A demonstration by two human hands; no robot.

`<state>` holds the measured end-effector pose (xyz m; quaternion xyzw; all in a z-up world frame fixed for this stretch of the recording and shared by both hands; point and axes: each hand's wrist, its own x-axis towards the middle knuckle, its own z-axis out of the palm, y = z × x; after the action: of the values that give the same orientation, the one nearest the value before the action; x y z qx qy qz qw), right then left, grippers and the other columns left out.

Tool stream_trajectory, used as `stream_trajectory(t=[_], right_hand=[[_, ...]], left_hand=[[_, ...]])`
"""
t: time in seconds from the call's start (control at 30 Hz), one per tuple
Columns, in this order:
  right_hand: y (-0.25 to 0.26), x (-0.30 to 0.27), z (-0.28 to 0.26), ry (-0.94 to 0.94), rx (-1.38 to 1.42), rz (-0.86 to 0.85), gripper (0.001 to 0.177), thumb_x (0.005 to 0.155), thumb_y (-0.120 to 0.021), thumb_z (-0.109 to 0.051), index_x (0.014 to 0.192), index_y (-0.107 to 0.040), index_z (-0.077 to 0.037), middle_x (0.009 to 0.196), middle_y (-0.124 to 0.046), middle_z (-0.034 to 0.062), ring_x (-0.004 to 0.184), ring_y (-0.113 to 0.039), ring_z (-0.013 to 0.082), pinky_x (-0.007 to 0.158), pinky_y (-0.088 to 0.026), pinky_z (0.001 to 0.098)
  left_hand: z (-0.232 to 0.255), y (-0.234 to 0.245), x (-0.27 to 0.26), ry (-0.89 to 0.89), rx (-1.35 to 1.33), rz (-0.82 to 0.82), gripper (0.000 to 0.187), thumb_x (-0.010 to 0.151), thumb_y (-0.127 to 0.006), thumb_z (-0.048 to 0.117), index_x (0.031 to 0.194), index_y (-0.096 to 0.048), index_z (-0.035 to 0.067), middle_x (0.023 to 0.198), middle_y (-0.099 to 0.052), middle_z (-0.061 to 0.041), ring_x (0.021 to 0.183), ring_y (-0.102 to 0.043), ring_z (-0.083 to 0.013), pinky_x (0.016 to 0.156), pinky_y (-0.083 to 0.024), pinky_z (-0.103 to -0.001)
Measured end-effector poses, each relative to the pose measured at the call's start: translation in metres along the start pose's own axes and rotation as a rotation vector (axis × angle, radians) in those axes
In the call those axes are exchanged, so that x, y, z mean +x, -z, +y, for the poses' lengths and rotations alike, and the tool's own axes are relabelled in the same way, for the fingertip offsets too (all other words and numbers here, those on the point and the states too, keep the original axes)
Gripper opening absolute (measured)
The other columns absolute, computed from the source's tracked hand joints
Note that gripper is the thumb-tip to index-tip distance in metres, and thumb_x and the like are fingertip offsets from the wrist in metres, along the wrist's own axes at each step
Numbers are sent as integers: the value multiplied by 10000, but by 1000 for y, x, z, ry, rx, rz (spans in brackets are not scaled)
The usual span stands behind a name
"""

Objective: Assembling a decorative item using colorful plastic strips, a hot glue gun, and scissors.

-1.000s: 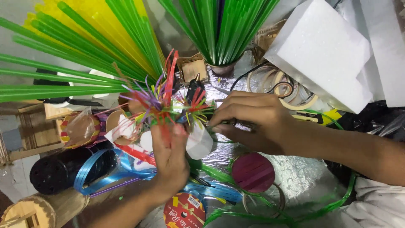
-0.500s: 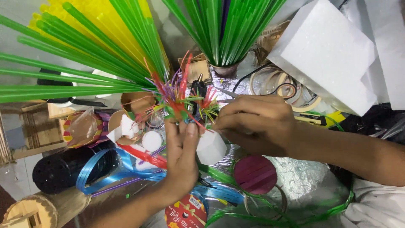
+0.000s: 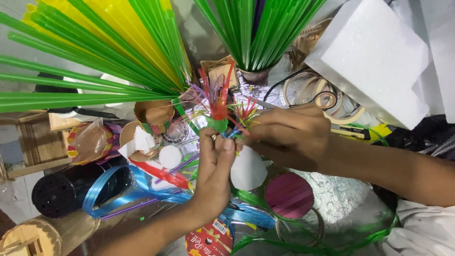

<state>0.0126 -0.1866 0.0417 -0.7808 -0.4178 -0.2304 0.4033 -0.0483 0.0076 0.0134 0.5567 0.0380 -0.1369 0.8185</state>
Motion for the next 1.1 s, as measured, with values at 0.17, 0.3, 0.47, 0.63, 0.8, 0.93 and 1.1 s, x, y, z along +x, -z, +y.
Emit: stream_trajectory(t=[0.17,0.3,0.47,0.63,0.8,0.93,1.1], right_hand=[[-2,-3,2,17,-26,23,124,974,-717,-202,993,-725,-80,928,-735,86,639,-694,205,560,-530,319],[1,3,-1,52,0,14,172,976,-693,-183,955,-733,-17,893,-714,106,622,-683,218,565,-560,329],[2,3,0,70,-36,-2,158,971,-727,-189,994,-723,-33,893,-724,96,630,-690,208,589,-586,340],[2,-3,1,81,-106,-20,164,992,-720,-219,1064,-707,-73,932,-734,88,663,-693,201,607,-567,325],[7,0,-2,139,-41,-16,190,985,-737,-140,1108,-674,-9,988,-736,142,688,-707,214,608,-595,339],[8,-5,-2,96,-78,-55,150,998,-701,-193,1079,-677,-69,962,-717,98,620,-629,203,565,-501,323],[9,-1,-4,117,-108,-25,134,990,-728,-172,1066,-698,-66,914,-699,76,635,-624,161,567,-509,317]], left_hand=[[-4,2,1,-45,74,-31,235,1089,-468,279,1229,-338,143,918,-492,-50,988,-537,-177,966,-416,-344],[-6,1,1,-84,-5,-39,176,1098,-463,217,1203,-343,141,885,-460,-50,978,-525,-194,976,-407,-353],[-7,5,2,-37,-101,-66,176,1087,-492,217,1201,-388,133,876,-481,-58,925,-537,-166,896,-428,-333],[2,1,4,-55,-107,-64,110,1081,-496,186,1129,-432,110,911,-447,-26,880,-510,-132,836,-424,-292],[3,2,4,-8,-69,9,130,1059,-539,203,1078,-430,135,830,-546,-27,841,-574,-129,773,-462,-298],[6,0,3,-47,89,7,177,1063,-514,230,978,-402,122,775,-565,-62,797,-590,-163,786,-462,-320],[3,2,2,-60,87,20,158,1067,-509,231,1032,-423,103,780,-559,-59,811,-571,-166,823,-451,-328]])
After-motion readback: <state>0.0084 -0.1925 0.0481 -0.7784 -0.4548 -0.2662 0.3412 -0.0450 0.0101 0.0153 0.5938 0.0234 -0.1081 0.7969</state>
